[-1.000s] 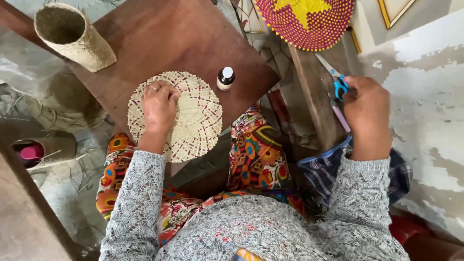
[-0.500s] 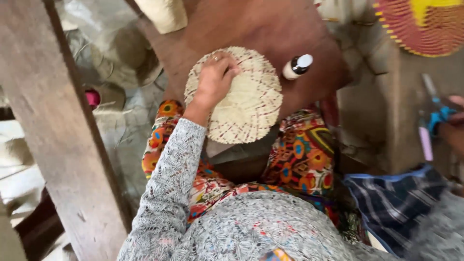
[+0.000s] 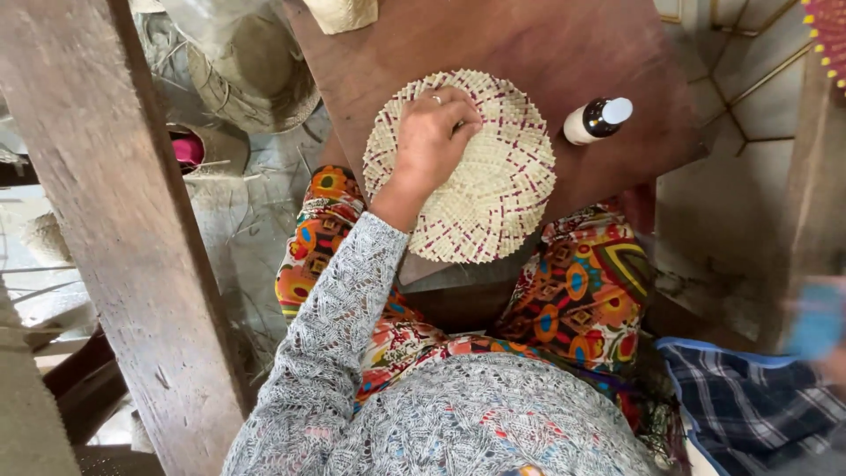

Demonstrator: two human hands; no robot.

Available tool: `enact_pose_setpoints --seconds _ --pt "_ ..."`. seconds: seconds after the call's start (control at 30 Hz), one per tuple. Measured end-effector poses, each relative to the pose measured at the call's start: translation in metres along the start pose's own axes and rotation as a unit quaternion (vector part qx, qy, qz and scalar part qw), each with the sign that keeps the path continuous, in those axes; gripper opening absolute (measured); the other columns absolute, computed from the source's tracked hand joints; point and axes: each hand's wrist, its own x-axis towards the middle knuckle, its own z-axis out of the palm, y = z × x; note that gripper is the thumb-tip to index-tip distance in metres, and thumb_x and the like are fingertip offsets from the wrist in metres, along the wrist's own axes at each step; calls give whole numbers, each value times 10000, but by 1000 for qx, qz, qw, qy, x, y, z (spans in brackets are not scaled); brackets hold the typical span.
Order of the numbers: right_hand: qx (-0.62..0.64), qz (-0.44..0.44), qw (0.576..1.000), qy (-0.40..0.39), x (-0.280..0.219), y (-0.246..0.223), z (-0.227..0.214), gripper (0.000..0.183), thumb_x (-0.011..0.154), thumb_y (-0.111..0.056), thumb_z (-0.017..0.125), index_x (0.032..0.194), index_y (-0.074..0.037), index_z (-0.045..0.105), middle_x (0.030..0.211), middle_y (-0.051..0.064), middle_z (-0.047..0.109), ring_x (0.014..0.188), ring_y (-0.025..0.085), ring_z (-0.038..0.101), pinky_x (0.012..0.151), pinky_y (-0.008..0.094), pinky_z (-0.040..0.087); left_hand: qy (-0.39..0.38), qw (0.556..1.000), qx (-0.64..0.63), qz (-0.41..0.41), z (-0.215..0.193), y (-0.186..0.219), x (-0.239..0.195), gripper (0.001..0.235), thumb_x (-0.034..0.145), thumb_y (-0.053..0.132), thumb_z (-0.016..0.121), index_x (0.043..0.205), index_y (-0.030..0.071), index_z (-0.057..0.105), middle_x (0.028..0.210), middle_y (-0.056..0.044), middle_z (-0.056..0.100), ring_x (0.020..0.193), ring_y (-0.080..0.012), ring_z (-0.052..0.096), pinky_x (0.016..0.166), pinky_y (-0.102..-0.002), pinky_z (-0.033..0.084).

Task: Applying a liquid finish and smoothing the surface of a circular woven mat by hand.

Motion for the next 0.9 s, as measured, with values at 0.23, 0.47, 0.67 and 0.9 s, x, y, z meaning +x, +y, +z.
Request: enact_pose_setpoints --seconds 0.23,0.47,0.67,0.9 --pt "-218 -187 958 -14 91 -125 161 433 797 -49 705 1221 -131 663 1314 152 527 959 374 664 759 523 529 -50 998 -4 -29 -7 3 2 112 901 101 750 840 136 664 975 10 684 959 -207 660 885 -496 481" --pt "-286 -224 932 -19 126 -143 188 359 873 8 606 1231 -20 607 1097 211 576 561 403 547 435 496 415 -17 1000 -8 -7 -6 4 2 151 855 91 807 818 119 662 989 -1 683 913 -205 665 792 -451 498" --pt "-268 -284 920 14 125 -149 191 522 812 -117 742 1319 -72 622 1140 187 579 778 440 523 689 539 462 -18 999 11 -28 -3 4 3 153 858 100 788 780 114 657 980 8 652 839 -197 648 761 -443 476" --pt "-305 -295 905 27 130 -152 203 503 874 -82 720 1371 -85 638 1087 149 554 678 420 584 536 540 503 -36 997 44 -47 3 6 0 127 905 140 700 794 116 645 1006 9 615 889 -248 608 758 -454 411"
